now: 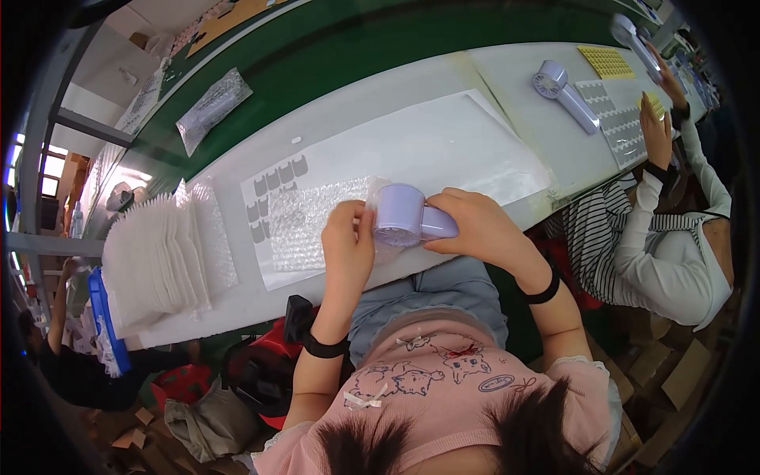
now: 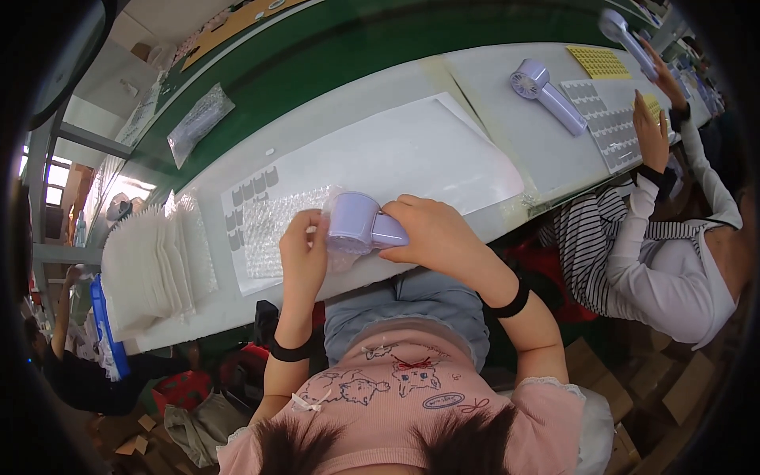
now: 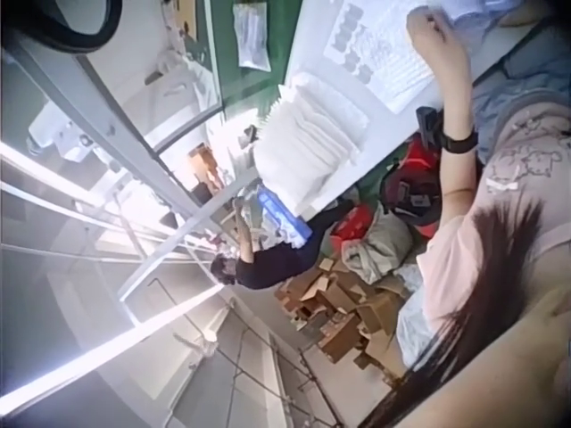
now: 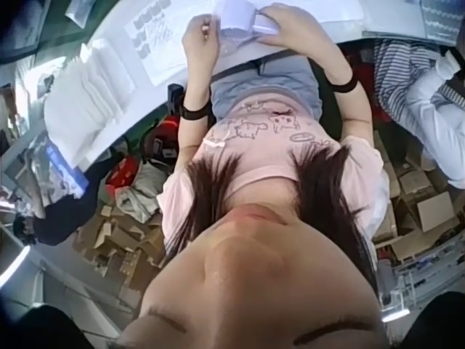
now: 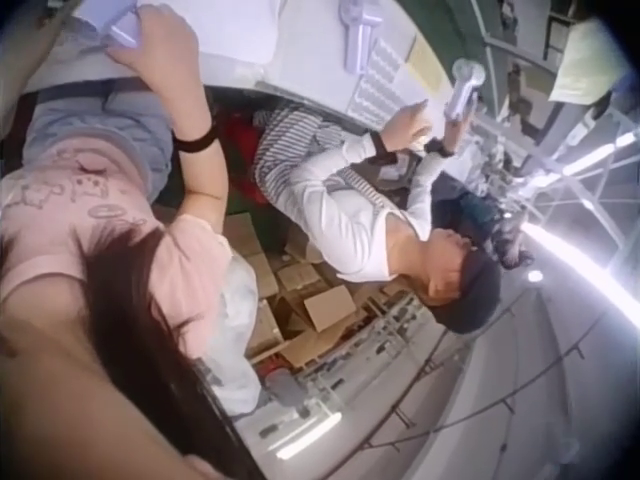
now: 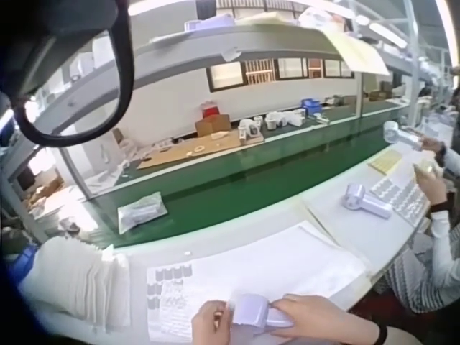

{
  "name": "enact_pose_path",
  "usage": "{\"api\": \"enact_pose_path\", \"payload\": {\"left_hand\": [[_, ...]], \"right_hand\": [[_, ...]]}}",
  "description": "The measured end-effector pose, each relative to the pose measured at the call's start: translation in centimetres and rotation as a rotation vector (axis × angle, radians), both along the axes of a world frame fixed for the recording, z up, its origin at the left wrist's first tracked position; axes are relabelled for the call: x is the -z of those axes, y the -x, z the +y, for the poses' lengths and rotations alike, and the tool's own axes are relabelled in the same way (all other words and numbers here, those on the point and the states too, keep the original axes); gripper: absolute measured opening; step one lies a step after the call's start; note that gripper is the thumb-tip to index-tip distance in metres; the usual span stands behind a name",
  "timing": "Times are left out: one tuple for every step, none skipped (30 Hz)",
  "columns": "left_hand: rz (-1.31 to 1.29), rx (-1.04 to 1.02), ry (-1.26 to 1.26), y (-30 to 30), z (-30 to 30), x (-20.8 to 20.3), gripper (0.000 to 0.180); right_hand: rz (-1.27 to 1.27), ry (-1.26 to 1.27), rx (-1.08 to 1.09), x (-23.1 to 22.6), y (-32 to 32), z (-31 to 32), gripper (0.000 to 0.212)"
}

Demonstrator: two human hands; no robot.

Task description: Packaging handheld fans into plastic bags and placing them into cardboard boxes on a factory assembly line.

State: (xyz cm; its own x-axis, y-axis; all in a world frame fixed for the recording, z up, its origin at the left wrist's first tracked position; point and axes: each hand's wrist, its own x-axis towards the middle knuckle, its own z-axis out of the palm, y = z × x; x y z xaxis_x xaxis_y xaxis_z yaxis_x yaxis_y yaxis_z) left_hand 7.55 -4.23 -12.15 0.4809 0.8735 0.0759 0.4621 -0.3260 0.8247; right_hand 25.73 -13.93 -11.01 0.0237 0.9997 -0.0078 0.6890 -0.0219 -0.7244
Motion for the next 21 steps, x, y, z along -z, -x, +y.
{"api": "enact_pose_path", "payload": {"left_hand": [[-0.088, 0.019, 0.005, 0.1, 0.1, -0.2, 0.005], [-0.175, 0.038, 0.010, 0.2, 0.1, -0.4, 0.005], [-0.173, 0.040, 0.011, 0.1, -0.1, -0.6, 0.005], [-0.167, 0.040, 0.039, -0.1, -0.4, -0.9, 0.004], [-0.163, 0.036, 0.065, -0.5, -0.9, -1.7, 0.007], [-0.158, 0.033, 0.092, -0.9, -1.3, -2.1, 0.010], [-0.157, 0.034, 0.093, -1.2, -1.6, -2.2, 0.010], [-0.117, 0.062, -0.004, -1.5, -2.0, -2.2, 0.017], [-0.077, 0.089, -0.102, -1.8, -2.4, -2.2, 0.025], [-0.038, 0.119, -0.201, -2.0, -2.6, -2.3, 0.033], [-0.038, 0.123, -0.202, -2.3, -2.8, -2.5, 0.033], [0.032, 0.160, -0.220, -2.4, -3.0, -2.6, 0.040], [0.103, 0.196, -0.238, -2.5, -3.1, -2.8, 0.047], [0.173, 0.232, -0.255, -2.6, -3.1, -2.8, 0.055], [0.173, 0.228, -0.255, -2.4, -2.9, -2.7, 0.055], [0.187, 0.274, -0.265, -1.9, -2.3, -2.3, 0.059], [0.200, 0.322, -0.274, -1.3, -1.7, -1.9, 0.063], [0.213, 0.370, -0.284, -0.9, -1.1, -1.7, 0.067], [0.213, 0.367, -0.283, -0.6, -0.8, -1.6, 0.067], [0.110, 0.341, -0.233, -0.4, -0.3, -1.5, 0.067], [0.008, 0.314, -0.182, -0.3, 0.0, -1.4, 0.067]], "right_hand": [[0.003, 0.001, 0.000, -0.1, 0.0, 0.2, 0.050], [-0.060, 0.024, -0.012, -0.1, 0.1, 0.4, 0.049], [-0.123, 0.048, -0.023, -0.2, 0.1, 0.6, 0.048], [-0.186, 0.072, -0.034, -0.3, 0.1, 0.7, 0.048], [-0.185, 0.071, -0.036, -0.4, 0.2, 1.0, 0.048], [-0.218, 0.067, -0.056, -0.6, 0.3, 1.2, 0.049], [-0.251, 0.063, -0.073, -0.8, 0.3, 1.4, 0.050], [-0.284, 0.060, -0.089, -0.9, 0.2, 1.5, 0.051], [-0.283, 0.061, -0.087, -1.0, 0.0, 1.5, 0.051], [-0.269, 0.059, -0.116, -1.2, -0.3, 1.5, 0.051], [-0.254, 0.056, -0.144, -1.4, -0.6, 1.6, 0.051], [-0.239, 0.054, -0.177, -1.5, -0.9, 1.8, 0.052], [-0.237, 0.054, -0.177, -2.0, -1.4, 1.9, 0.052], [-0.075, 0.123, -0.254, -2.9, -2.2, 2.1, 0.051], [0.085, 0.193, -0.332, -3.7, -2.9, 2.2, 0.050], [0.247, 0.262, -0.409, -4.1, -3.3, 2.2, 0.049], [0.246, 0.263, -0.410, -4.1, -3.3, 2.1, 0.049], [0.521, 0.190, -0.258, -4.0, -3.3, 1.8, 0.043], [0.792, 0.113, -0.100, -4.0, -3.1, 1.6, 0.038], [1.055, 0.028, 0.072, -3.9, -2.9, 1.2, 0.034], [1.053, 0.027, 0.075, -2.9, -2.4, 1.0, 0.034]]}}
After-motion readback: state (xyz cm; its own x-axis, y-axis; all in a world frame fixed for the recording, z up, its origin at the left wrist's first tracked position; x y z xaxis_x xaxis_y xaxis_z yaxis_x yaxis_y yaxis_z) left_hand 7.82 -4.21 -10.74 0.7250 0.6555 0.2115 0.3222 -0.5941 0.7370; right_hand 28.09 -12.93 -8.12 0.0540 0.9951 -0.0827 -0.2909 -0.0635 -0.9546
